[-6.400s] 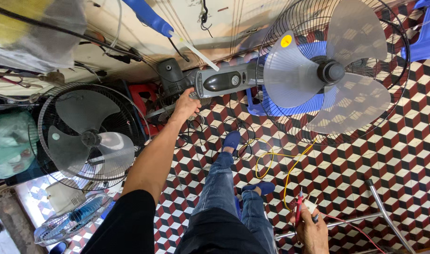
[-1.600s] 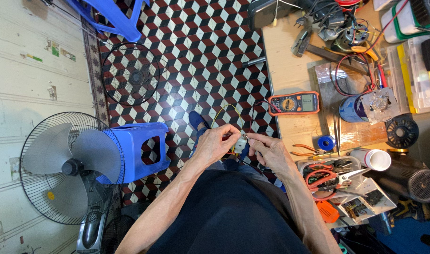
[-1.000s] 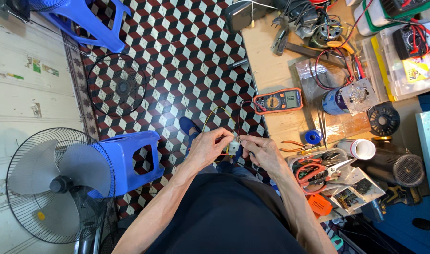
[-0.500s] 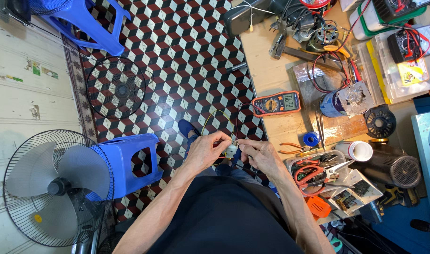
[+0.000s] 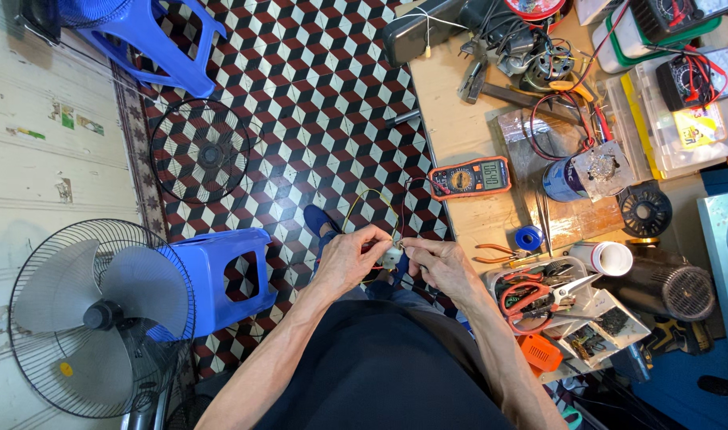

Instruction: The person uses a multimeter to test a small white electrical component with wires, repeatedly connecting it to a power source and checking the fan's operation. They adjust the multimeter settings and probe the component multiple times while observing the fan's response.

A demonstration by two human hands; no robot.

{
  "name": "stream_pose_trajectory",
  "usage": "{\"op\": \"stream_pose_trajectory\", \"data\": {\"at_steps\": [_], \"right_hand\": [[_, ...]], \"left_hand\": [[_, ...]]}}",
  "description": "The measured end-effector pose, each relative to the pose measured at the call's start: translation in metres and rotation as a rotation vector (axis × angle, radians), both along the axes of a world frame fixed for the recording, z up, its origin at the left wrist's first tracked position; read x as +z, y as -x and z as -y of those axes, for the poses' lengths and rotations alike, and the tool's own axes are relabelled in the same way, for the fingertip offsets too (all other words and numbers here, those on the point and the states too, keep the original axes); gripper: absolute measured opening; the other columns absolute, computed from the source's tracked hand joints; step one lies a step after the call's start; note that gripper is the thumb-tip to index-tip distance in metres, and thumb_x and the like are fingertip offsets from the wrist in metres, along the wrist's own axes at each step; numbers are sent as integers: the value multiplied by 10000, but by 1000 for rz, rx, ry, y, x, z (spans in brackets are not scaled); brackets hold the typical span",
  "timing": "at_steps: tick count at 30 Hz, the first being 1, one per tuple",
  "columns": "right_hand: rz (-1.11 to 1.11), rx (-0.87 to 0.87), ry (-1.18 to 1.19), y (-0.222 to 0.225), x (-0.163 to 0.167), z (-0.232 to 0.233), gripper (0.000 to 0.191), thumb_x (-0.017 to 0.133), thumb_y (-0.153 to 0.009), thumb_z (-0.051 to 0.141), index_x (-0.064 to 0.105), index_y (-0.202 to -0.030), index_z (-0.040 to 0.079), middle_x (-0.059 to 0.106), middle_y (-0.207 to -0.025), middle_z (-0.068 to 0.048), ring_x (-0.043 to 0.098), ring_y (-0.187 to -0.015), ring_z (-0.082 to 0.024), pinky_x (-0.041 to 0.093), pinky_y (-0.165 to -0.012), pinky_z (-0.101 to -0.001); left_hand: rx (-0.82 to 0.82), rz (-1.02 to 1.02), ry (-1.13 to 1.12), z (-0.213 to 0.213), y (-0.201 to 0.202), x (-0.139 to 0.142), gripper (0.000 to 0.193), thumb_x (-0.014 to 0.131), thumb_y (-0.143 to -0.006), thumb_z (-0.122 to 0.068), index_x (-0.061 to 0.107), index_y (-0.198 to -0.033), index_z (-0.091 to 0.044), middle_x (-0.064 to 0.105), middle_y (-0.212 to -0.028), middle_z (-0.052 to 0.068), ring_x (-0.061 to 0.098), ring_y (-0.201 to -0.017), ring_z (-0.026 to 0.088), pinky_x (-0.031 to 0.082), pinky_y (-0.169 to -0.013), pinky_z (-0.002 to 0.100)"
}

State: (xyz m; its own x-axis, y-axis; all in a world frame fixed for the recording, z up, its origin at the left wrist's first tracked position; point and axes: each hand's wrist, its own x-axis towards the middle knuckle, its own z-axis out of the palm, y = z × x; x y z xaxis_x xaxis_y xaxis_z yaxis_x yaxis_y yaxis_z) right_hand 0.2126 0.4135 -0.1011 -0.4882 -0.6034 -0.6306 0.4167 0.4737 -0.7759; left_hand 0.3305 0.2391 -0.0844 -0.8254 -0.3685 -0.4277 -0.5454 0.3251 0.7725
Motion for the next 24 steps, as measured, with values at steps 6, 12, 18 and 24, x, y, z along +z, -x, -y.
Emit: {"op": "stream_pose_trajectory", "data": {"at_steps": [6,12,18,24], "right_hand": [[-14,-19,30,-1,0,-6,386,588,-918,82,697,-1264,-52,660,-658,-49,403,-432,-50,333,-391,-205],[19,-54,9,-1,-1,-14,391,582,-906,70,697,-1267,-25,655,-650,-51,412,-434,-50,323,-394,-214],[-14,-58,34,-1,1,-26,406,580,-903,88,706,-1272,-27,652,-643,-46,402,-441,-44,326,-405,-211],[-7,-76,28,-6,-4,-37,408,579,-902,87,694,-1279,-18,670,-644,-55,398,-433,-49,323,-402,-215]], "left_hand": [[-24,-67,33,-4,0,-1,234,653,-951,-341,744,-1046,-147,777,-850,15,751,-739,183,559,-658,345],[-37,-31,-6,-14,7,-2,203,629,-957,-337,742,-1020,-180,768,-773,-1,732,-655,157,558,-614,313],[-72,-36,58,-22,11,9,207,634,-965,-326,737,-1030,-158,744,-735,22,700,-611,168,510,-569,339],[-114,-80,67,-29,11,14,209,638,-957,-320,732,-1031,-148,755,-771,33,710,-628,178,528,-586,336]]}}
